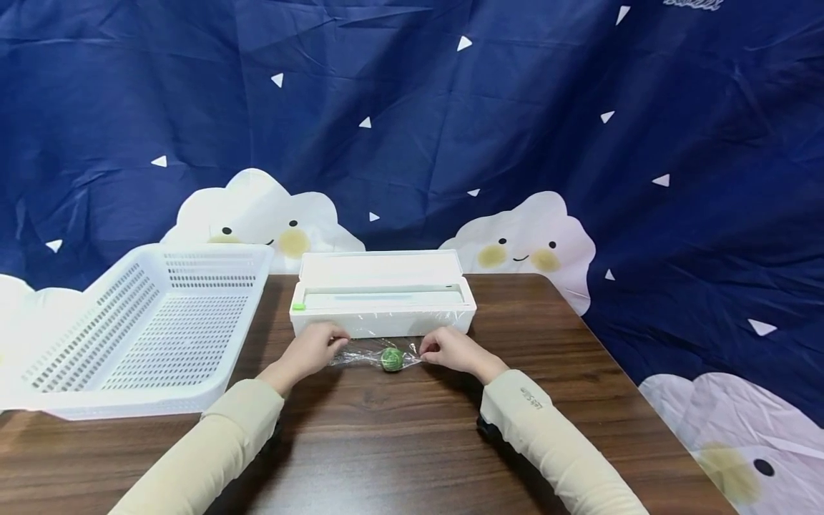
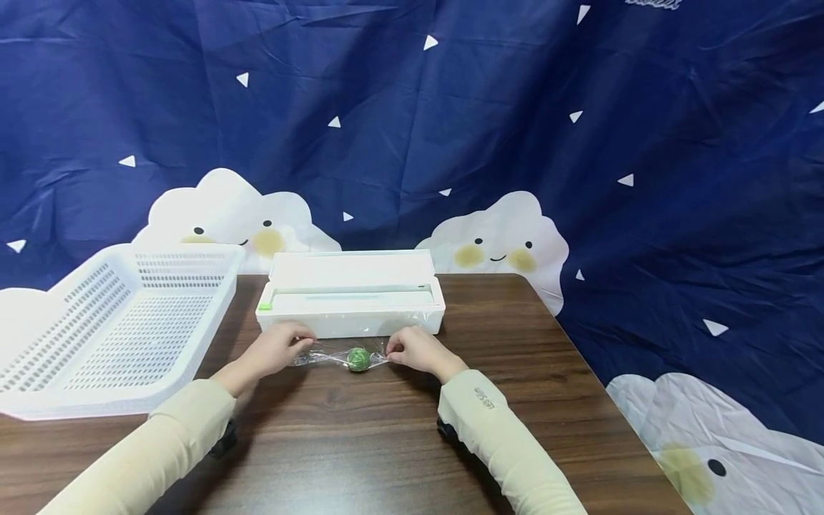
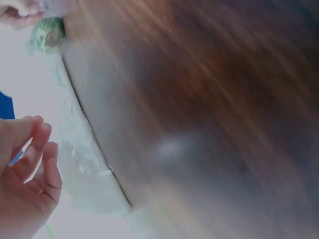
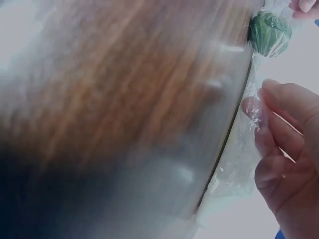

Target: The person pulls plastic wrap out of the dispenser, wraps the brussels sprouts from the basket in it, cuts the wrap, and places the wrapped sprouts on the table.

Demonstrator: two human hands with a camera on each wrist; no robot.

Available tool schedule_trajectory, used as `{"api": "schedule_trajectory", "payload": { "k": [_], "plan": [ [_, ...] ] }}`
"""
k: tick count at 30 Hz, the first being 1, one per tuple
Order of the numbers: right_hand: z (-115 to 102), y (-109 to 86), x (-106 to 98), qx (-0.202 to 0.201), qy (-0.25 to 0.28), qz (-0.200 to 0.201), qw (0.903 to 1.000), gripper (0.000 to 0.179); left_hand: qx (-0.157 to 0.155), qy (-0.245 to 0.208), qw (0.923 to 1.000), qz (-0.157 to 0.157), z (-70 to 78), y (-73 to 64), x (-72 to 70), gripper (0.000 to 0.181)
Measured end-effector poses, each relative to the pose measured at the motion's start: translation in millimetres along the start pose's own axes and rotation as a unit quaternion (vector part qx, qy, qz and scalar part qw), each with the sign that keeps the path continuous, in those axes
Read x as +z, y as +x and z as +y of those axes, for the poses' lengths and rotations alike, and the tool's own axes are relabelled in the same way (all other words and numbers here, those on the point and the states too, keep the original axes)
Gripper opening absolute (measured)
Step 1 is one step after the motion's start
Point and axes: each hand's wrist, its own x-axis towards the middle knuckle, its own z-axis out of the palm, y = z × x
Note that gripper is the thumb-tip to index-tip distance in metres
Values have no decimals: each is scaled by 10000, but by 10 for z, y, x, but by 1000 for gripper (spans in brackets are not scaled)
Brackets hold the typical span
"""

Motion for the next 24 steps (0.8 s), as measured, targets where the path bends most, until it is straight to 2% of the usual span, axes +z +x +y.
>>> {"api": "schedule_trajectory", "payload": {
  "k": [4, 8, 15, 18, 20, 24],
  "plan": [
    [20, -7, 1, -184, 121, 87, 9997, 4, -201, -27, 9998, 22, -54, -62, -41, 10],
    [17, -6, -7, -189, 187, 137, 9996, 4, -456, -34, 9989, -72, -97, -136, -34, 10],
    [16, 5, -39, -145, 193, 70, 9997, 4, -878, -282, 9948, -441, -146, -216, -29, 10],
    [17, 8, -51, -59, 449, 34, 9990, 4, -975, -351, 9934, -501, -154, -232, -42, 11],
    [11, 18, -62, -5, 675, 41, 9977, 4, -1004, -335, 9936, -397, -157, -241, -49, 9],
    [-33, 55, -104, -1, 973, 134, 9952, 5, -1030, -279, 9943, 71, -154, -243, -63, 4]
  ]
}}
